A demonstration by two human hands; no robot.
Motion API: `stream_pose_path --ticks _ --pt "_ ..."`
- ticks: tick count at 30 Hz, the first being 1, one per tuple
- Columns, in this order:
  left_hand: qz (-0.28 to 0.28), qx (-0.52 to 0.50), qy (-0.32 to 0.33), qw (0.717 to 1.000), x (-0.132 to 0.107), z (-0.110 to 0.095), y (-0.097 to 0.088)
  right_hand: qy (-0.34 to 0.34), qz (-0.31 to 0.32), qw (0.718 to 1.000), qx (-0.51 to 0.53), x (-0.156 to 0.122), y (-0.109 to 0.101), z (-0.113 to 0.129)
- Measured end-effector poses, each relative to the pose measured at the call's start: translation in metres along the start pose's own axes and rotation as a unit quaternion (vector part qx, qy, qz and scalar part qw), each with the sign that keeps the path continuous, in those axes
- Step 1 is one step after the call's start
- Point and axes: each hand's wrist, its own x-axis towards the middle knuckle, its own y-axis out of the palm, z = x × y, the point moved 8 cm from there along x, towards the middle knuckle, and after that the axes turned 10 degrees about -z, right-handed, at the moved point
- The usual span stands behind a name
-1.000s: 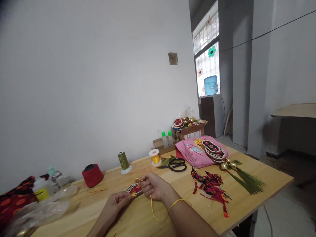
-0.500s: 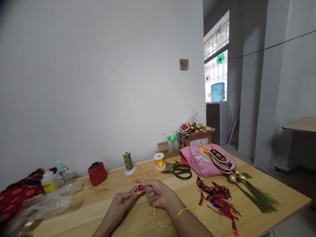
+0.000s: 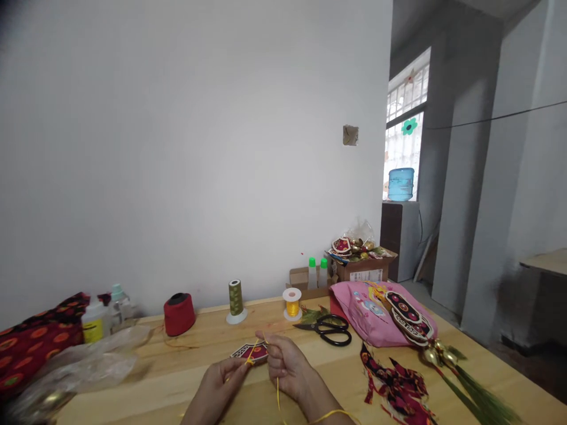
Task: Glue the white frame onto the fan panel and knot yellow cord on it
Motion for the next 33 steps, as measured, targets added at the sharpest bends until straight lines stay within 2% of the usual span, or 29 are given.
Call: stream_pose_path --ticks 4,7,9,12,18,20,24,29,33 --pt "-0.055 -0.037 0.020 0.998 0.002 -0.001 -0.010 -0.004 -0.005 1.000 -0.007 -0.003 0.001 -0.001" --pt "-0.038 -0.018 0.046 0.998 0.002 -0.006 -0.009 -0.008 -0.011 1.000 -0.016 -0.006 0.003 -0.001" --pt "-0.025 0.009 0.050 0.998 0.001 -0.007 -0.006 -0.008 -0.017 1.000 -0.014 -0.007 0.003 -0.002" --pt "-0.043 0.066 0.055 0.995 -0.002 -0.007 -0.008 -0.009 -0.021 1.000 -0.010 -0.006 0.001 -0.002" --pt "-0.052 0.211 0.057 0.974 -0.005 -0.004 -0.007 -0.040 -0.049 0.997 -0.032 0.002 -0.008 -0.001" --pt "-0.052 0.209 0.046 0.975 -0.005 -0.003 -0.008 -0.052 -0.045 0.997 -0.046 0.001 -0.007 0.000" --pt "-0.047 0.128 0.032 0.990 -0.007 -0.006 -0.008 -0.082 -0.027 0.991 -0.100 -0.004 0.000 0.003" --pt "-0.041 0.126 0.011 0.991 -0.006 -0.005 -0.006 -0.120 -0.008 0.960 -0.252 -0.002 0.007 0.000" --pt "-0.033 0.107 0.005 0.994 -0.002 -0.002 -0.006 -0.199 -0.001 0.891 -0.407 -0.002 0.016 -0.003"
